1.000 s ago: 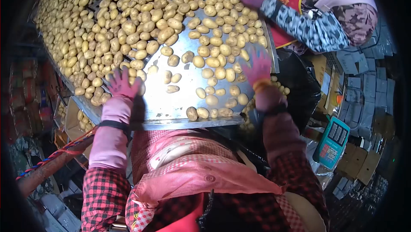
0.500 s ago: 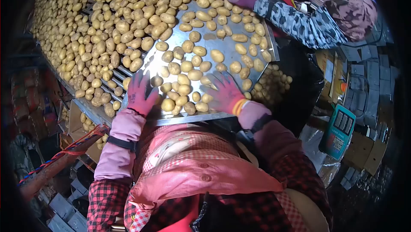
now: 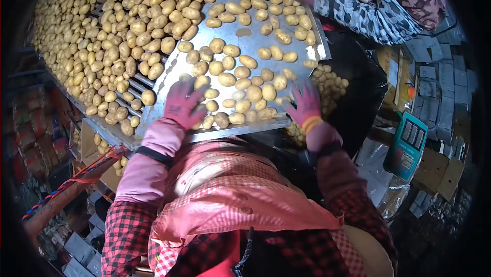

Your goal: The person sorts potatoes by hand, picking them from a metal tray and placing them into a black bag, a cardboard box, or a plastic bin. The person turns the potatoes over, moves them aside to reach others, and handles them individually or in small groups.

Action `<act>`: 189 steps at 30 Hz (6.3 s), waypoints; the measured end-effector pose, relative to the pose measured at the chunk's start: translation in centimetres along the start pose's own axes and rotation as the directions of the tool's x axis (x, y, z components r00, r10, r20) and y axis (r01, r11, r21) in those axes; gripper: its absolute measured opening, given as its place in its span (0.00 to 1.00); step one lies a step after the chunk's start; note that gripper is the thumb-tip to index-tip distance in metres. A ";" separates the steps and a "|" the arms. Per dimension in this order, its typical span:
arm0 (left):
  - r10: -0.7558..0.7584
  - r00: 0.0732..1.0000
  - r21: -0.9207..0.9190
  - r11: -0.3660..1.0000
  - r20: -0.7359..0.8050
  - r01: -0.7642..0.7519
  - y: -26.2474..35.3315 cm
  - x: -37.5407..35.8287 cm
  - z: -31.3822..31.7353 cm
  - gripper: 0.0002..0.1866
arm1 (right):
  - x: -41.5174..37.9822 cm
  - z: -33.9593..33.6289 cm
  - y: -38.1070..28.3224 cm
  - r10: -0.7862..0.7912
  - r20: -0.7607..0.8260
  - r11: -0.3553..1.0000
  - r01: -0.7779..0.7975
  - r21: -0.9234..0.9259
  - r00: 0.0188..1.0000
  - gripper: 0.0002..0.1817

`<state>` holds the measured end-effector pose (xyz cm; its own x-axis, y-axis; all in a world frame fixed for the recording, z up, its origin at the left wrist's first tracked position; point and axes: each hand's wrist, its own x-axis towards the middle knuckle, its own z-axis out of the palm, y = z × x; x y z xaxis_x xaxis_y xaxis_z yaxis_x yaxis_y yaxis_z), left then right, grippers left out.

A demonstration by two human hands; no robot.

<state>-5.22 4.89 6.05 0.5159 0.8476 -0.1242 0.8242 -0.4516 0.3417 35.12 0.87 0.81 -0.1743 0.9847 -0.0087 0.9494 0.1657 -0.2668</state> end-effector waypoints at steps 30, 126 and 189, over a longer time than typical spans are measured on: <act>-0.461 0.773 -0.162 0.885 -0.435 0.436 -9.9 -10.6 -0.9 0.30 | 21.3 -0.1 -1.3 0.463 0.148 0.886 -0.463 -0.038 0.874 0.33; -0.963 0.018 -0.963 -0.267 0.268 0.046 -5.6 -30.9 2.3 0.27 | 6.5 -0.8 1.3 0.024 -0.263 0.996 -0.046 -0.076 0.964 0.37; -0.425 0.808 -0.116 0.902 -0.407 0.416 -7.0 -10.9 1.5 0.34 | 26.9 0.8 -0.5 0.159 0.109 0.986 -0.152 -0.068 0.981 0.47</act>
<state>-16.26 -1.58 3.63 -0.0283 0.9906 0.1340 0.9308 -0.0228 0.3647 29.72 27.27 -0.04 -0.0487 0.9866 -0.1560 0.9805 0.0174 -0.1959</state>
